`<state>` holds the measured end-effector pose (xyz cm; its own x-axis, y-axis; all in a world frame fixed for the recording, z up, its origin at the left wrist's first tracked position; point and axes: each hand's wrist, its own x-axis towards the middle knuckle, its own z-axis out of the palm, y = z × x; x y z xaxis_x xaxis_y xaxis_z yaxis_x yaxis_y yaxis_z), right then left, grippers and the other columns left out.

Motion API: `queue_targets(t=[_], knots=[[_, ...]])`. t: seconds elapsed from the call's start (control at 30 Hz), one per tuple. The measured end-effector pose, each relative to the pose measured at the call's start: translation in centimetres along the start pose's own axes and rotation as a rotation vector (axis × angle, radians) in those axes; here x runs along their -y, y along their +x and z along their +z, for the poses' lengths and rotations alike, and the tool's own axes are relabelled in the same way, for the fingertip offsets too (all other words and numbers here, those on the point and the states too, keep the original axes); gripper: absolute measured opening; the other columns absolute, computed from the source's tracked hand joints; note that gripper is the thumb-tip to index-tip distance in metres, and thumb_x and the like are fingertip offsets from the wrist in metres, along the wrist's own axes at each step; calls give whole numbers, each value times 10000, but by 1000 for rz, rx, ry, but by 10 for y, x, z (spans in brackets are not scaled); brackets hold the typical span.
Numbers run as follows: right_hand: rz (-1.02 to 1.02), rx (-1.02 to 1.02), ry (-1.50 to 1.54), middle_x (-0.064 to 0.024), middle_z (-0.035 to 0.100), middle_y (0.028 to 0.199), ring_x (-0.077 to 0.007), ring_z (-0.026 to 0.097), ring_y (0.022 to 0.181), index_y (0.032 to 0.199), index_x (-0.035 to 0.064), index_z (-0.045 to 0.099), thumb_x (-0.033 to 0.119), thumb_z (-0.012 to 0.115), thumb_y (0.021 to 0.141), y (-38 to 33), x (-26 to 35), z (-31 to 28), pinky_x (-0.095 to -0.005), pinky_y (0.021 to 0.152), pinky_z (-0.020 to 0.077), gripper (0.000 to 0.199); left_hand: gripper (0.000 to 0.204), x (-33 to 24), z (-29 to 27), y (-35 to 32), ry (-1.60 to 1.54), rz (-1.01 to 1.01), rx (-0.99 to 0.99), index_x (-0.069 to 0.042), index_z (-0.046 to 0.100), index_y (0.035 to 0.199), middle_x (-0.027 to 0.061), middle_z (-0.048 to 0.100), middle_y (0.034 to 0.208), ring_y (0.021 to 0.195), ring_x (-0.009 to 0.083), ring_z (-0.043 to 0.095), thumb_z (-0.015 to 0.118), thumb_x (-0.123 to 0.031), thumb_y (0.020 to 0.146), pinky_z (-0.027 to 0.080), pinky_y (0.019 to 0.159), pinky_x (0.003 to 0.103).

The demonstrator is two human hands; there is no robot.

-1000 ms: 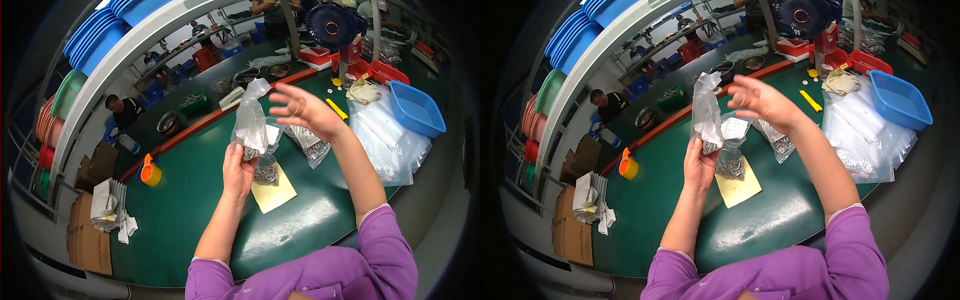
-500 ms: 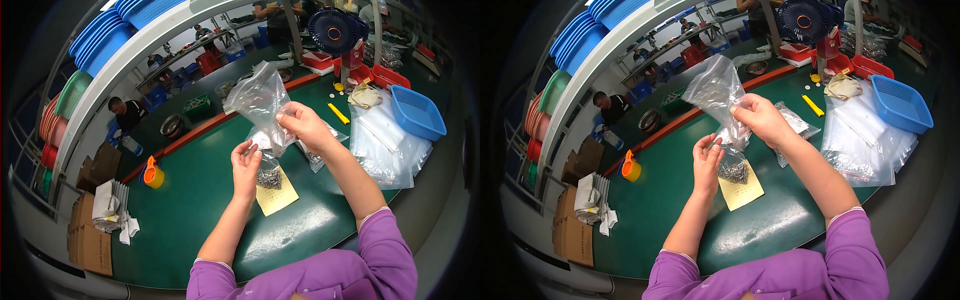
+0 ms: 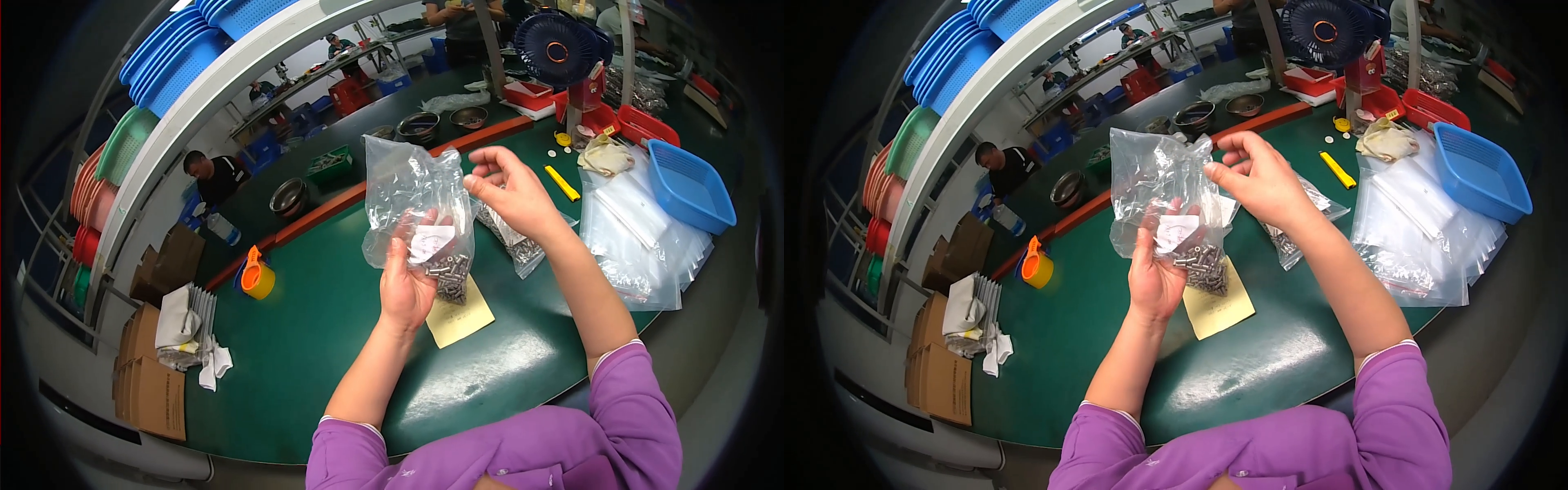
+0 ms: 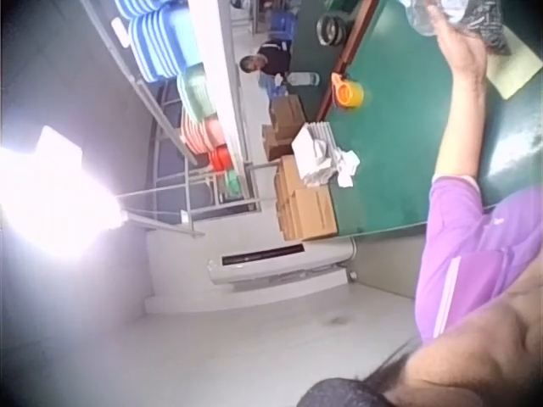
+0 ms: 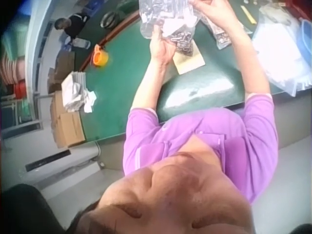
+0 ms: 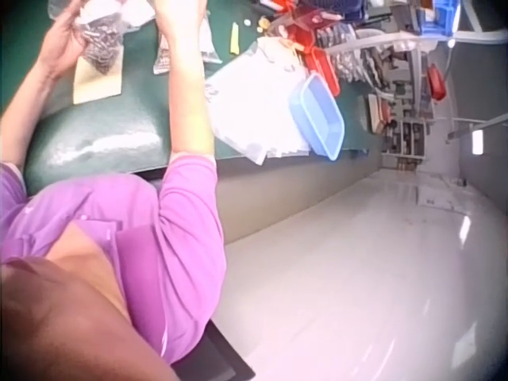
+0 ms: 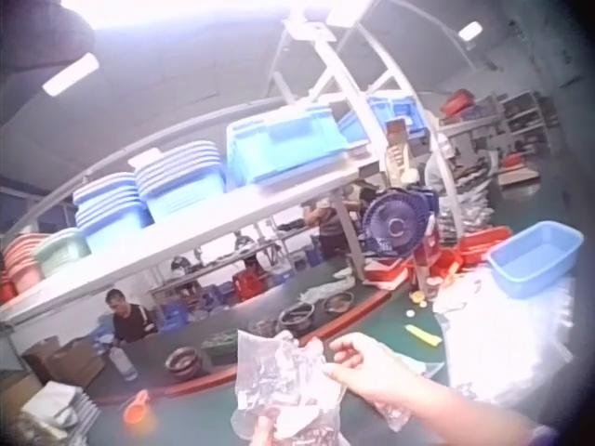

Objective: Sorting small screws and metal components from bags and organizing them on a workbench.

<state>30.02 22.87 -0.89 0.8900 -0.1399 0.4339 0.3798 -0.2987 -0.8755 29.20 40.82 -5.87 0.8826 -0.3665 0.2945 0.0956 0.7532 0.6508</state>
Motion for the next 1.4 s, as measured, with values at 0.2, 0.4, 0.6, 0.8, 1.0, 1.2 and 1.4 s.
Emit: queue_targets(t=[0.2,0.4,0.6,0.8,1.0,1.2,1.4], knots=[[310,547,444,-53,572,961,-129,543,858,1114,14,496,209,617,798,-4,-19,25,-259,757,445,391,446,-7,-3,1,24,33,-24,-62,297,1279,124,391,1265,1167,270,393,253,-344,937,355,958,426],[219,378,549,-27,548,736,-91,509,669,785,36,513,140,612,785,-10,-14,31,-231,620,433,144,403,-18,-12,3,458,156,-212,-7,454,1143,95,501,1080,977,179,497,325,-326,933,421,833,325],[204,448,491,-49,560,837,-102,532,716,952,15,497,167,579,809,-13,-7,38,-232,648,443,224,351,-32,-15,4,707,293,-291,13,603,939,59,586,838,732,111,553,465,-307,892,496,572,250],[258,480,453,-56,556,885,-124,537,744,1051,-1,476,171,617,776,-17,-4,40,-244,667,443,354,339,-37,-9,3,794,320,-303,12,618,908,42,602,794,720,98,555,485,-299,884,491,570,242],[238,432,398,-31,549,843,-119,510,734,1031,-4,507,144,654,733,-24,-7,46,-246,634,414,364,336,-29,-15,5,815,360,-237,5,624,897,28,610,766,686,75,541,490,-302,883,446,592,212],[253,437,484,-7,544,812,-91,494,697,979,29,535,104,631,743,-23,-8,45,-232,604,397,265,373,-30,-15,5,727,265,-224,1,623,881,43,612,784,674,90,558,461,-335,890,475,553,223],[245,425,510,2,546,814,-80,499,694,954,48,532,80,606,761,-23,-12,46,-216,595,398,209,383,-29,-16,7,680,250,-225,-4,626,879,50,616,797,677,97,563,451,-344,892,483,558,230]])
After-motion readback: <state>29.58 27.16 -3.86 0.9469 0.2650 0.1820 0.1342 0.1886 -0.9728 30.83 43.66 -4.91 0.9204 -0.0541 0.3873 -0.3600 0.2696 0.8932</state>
